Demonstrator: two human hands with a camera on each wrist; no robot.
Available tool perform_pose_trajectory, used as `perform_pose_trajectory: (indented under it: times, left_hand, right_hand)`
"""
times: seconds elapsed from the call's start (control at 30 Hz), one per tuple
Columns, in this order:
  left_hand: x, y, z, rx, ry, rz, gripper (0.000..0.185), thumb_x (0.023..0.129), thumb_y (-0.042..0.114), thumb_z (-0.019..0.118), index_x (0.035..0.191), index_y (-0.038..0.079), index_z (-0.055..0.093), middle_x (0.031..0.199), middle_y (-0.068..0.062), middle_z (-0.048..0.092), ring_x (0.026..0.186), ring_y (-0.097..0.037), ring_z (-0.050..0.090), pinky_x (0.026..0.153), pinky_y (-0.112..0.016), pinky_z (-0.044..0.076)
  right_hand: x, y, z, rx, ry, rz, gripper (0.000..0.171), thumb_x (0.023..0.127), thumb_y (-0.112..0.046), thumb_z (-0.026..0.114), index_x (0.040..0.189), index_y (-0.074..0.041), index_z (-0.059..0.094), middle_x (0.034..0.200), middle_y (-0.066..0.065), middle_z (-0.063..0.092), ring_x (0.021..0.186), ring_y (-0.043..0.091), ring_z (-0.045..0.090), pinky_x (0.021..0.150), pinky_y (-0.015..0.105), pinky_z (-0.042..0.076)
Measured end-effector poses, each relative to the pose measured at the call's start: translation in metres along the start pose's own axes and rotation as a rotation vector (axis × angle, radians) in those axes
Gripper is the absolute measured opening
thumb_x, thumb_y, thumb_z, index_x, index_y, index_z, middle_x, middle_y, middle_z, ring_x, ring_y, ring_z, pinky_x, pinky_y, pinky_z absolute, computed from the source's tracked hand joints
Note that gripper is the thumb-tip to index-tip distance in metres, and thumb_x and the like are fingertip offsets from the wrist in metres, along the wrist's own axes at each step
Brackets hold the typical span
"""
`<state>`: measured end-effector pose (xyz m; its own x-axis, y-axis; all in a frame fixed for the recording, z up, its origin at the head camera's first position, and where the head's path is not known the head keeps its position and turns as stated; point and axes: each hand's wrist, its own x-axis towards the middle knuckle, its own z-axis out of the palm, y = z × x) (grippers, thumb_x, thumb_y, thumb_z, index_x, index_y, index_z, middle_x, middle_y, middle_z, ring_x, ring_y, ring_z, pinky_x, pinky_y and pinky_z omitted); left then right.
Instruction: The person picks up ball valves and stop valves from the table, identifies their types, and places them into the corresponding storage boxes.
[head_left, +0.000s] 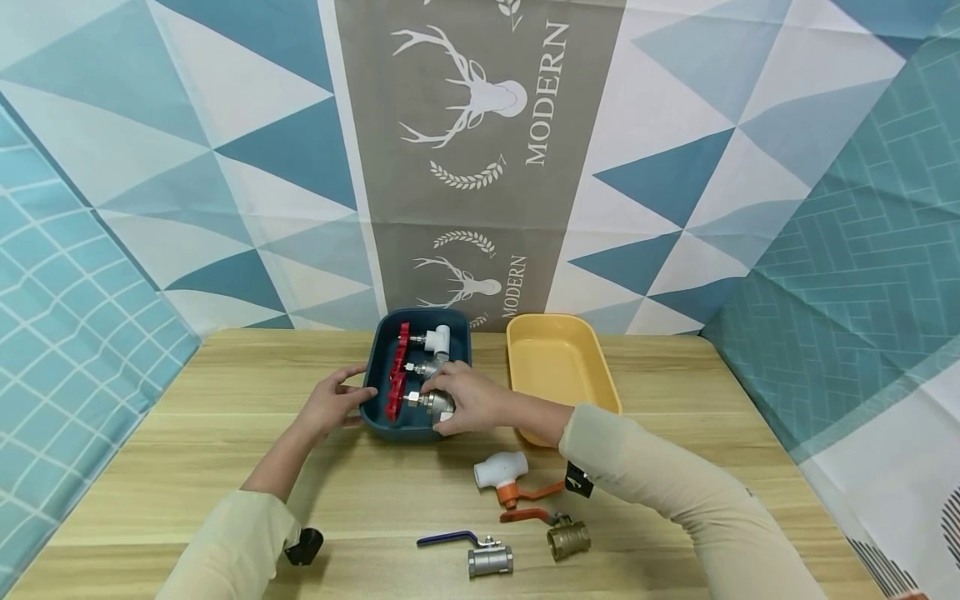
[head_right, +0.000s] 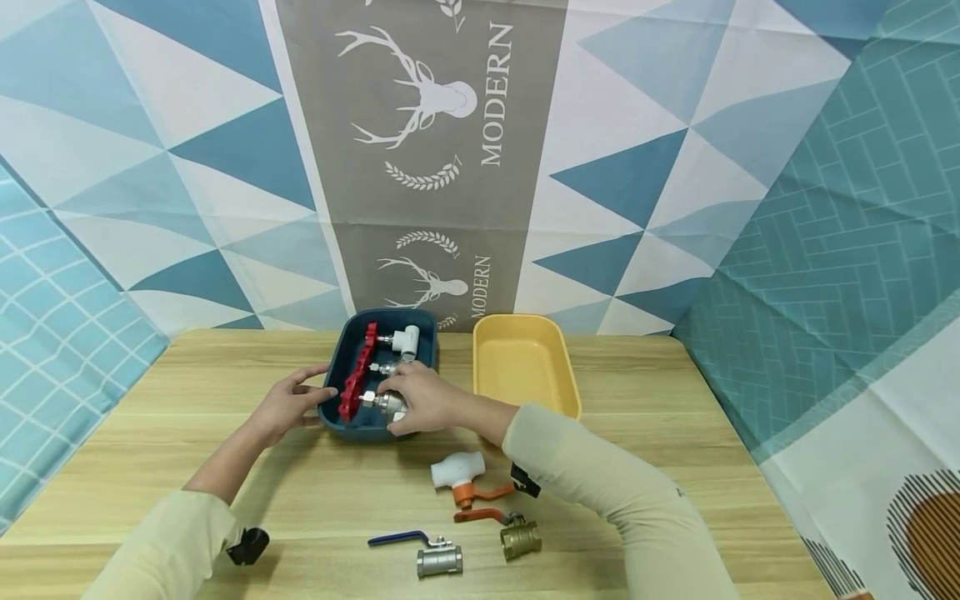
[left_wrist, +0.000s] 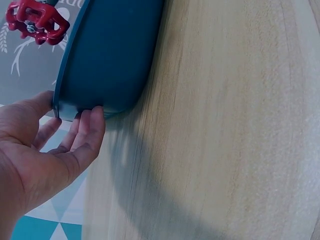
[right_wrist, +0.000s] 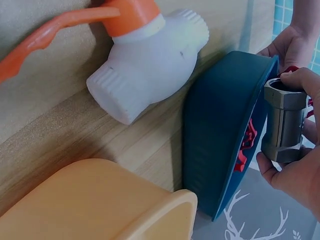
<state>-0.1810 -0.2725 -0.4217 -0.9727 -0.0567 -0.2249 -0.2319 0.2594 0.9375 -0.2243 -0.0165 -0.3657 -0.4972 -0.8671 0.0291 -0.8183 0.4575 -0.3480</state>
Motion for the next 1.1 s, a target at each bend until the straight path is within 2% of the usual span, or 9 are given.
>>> perform_pose_trajectory:
  times: [0.3, 0.87, 1.1]
  left_hand:
    - [-0.002, 0.001, 0.001, -0.006, -0.015, 0.011, 0.062, 0.094, 0.022, 0.056, 0.146, 0.007, 0.027, 0.126, -0.030, 0.051, 0.092, -0.020, 0.066, 0.080, -0.041, 0.057]
    - [-0.001, -0.001, 0.000, -0.014, 0.000, 0.017, 0.059, 0.095, 0.020, 0.056, 0.145, 0.007, 0.029, 0.116, -0.022, 0.056, 0.087, -0.015, 0.065, 0.080, -0.042, 0.057]
    - [-0.002, 0.002, 0.001, -0.010, 0.012, 0.008, 0.057, 0.095, 0.019, 0.055, 0.145, 0.007, 0.030, 0.119, -0.024, 0.056, 0.086, -0.013, 0.064, 0.079, -0.044, 0.056]
  right_hand:
    - [0.004, 0.004, 0.003, -0.004, -0.011, 0.029, 0.049, 0.079, -0.029, 0.071, 0.124, -0.013, 0.059, 0.125, 0.005, 0.054, 0.111, 0.018, 0.046, 0.091, 0.030, 0.045]
    - [0.012, 0.005, 0.001, 0.033, -0.019, 0.011, 0.049, 0.079, -0.027, 0.072, 0.124, -0.012, 0.059, 0.122, 0.008, 0.053, 0.109, 0.019, 0.047, 0.087, 0.028, 0.046]
    - [0.018, 0.006, 0.003, 0.017, -0.011, 0.003, 0.049, 0.079, -0.028, 0.072, 0.123, -0.012, 0.059, 0.118, 0.007, 0.054, 0.106, 0.017, 0.047, 0.087, 0.026, 0.045]
